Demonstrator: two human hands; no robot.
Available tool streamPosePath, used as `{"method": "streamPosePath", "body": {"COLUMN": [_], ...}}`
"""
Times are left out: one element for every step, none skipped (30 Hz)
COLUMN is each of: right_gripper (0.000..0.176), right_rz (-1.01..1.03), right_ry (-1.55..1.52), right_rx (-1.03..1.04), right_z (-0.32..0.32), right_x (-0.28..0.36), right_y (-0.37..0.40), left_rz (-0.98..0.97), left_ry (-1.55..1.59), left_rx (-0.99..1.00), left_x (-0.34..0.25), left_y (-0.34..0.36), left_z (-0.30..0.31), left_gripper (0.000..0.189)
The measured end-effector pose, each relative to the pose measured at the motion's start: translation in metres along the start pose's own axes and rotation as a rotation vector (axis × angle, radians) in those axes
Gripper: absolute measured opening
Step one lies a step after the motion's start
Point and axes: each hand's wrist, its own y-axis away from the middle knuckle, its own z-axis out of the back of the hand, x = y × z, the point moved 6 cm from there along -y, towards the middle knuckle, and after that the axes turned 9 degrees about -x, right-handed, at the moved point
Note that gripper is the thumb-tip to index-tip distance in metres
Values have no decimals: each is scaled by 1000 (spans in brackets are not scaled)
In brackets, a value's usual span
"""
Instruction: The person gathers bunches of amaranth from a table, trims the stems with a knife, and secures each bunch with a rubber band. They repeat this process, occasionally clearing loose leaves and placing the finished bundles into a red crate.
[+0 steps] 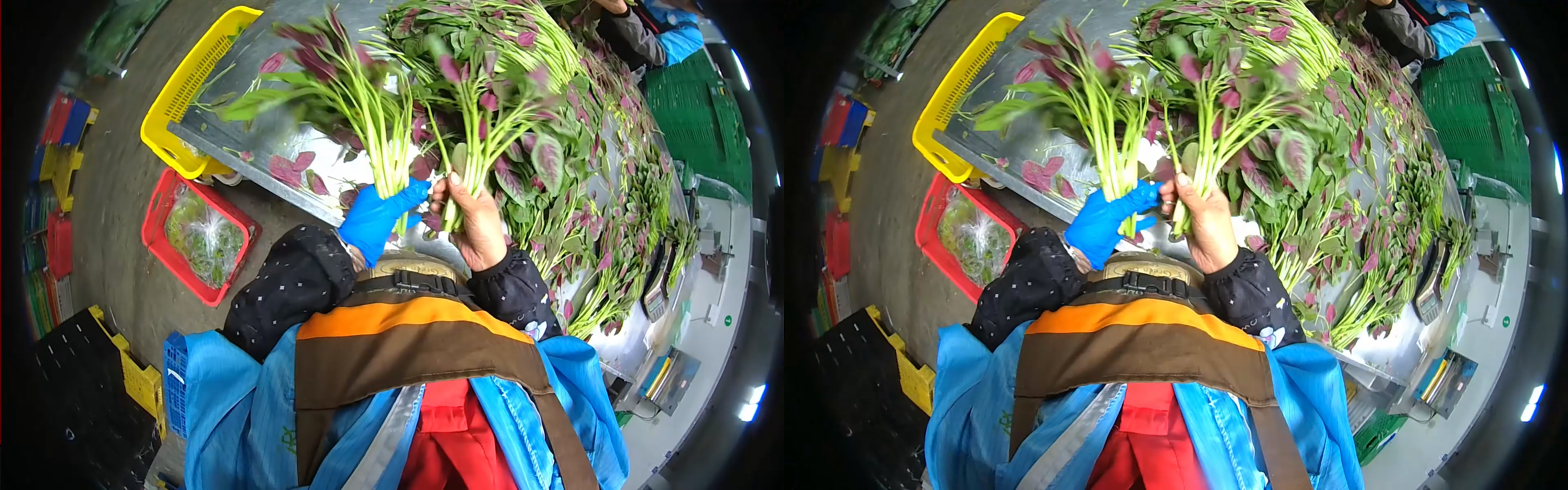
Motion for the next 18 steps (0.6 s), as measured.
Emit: {"method": "streamPosePath", "body": {"right_gripper": [19,21,27,35,36,38,39,41,43,45,47,49,53,53,54,55,55,46], "right_rz": [-39,-78,-18,-44,-77,-108,-129,-149,-170,-148,-125,-102,-27,-25,-23,-21,-109,-72], "right_ry": [11,24,78,118,130,141,137,133,129,169,209,249,393,393,393,394,210,255], "right_rx": [5,14,2,-16,11,38,59,77,96,106,115,124,190,200,212,224,185,79], "right_z": [-2,-6,-2,-4,-3,0,2,4,5,2,-2,-5,0,6,12,12,10,21], "right_x": [-4,-7,-18,-22,-27,-33,-37,-40,-42,-41,-39,-37,-43,-44,-42,-39,-33,-25], "right_y": [4,7,2,3,2,-1,-3,-5,-5,-4,-2,-2,-6,-10,-15,-18,-19,-25], "left_rz": [-25,63,98,135,145,154,161,182,202,222,233,246,262,270,276,283,267,252], "left_ry": [92,216,223,229,290,349,408,421,434,447,422,397,371,344,319,294,290,287], "left_rx": [25,58,49,38,81,125,169,214,259,304,286,268,253,277,299,322,308,292], "left_x": [12,24,32,38,41,44,45,44,44,43,42,40,40,45,53,54,54,53], "left_y": [-4,-4,-2,-1,-3,-5,-7,-7,-6,-5,-5,-4,-4,-7,-14,-15,-16,-15], "left_z": [-3,-7,-9,-10,-10,-10,-10,-9,-9,-10,-10,-11,-12,-11,-6,-6,-5,-6], "left_gripper": [32,35,37,38,39,40,40,40,39,38,39,40,40,41,42,43,42,40]}}
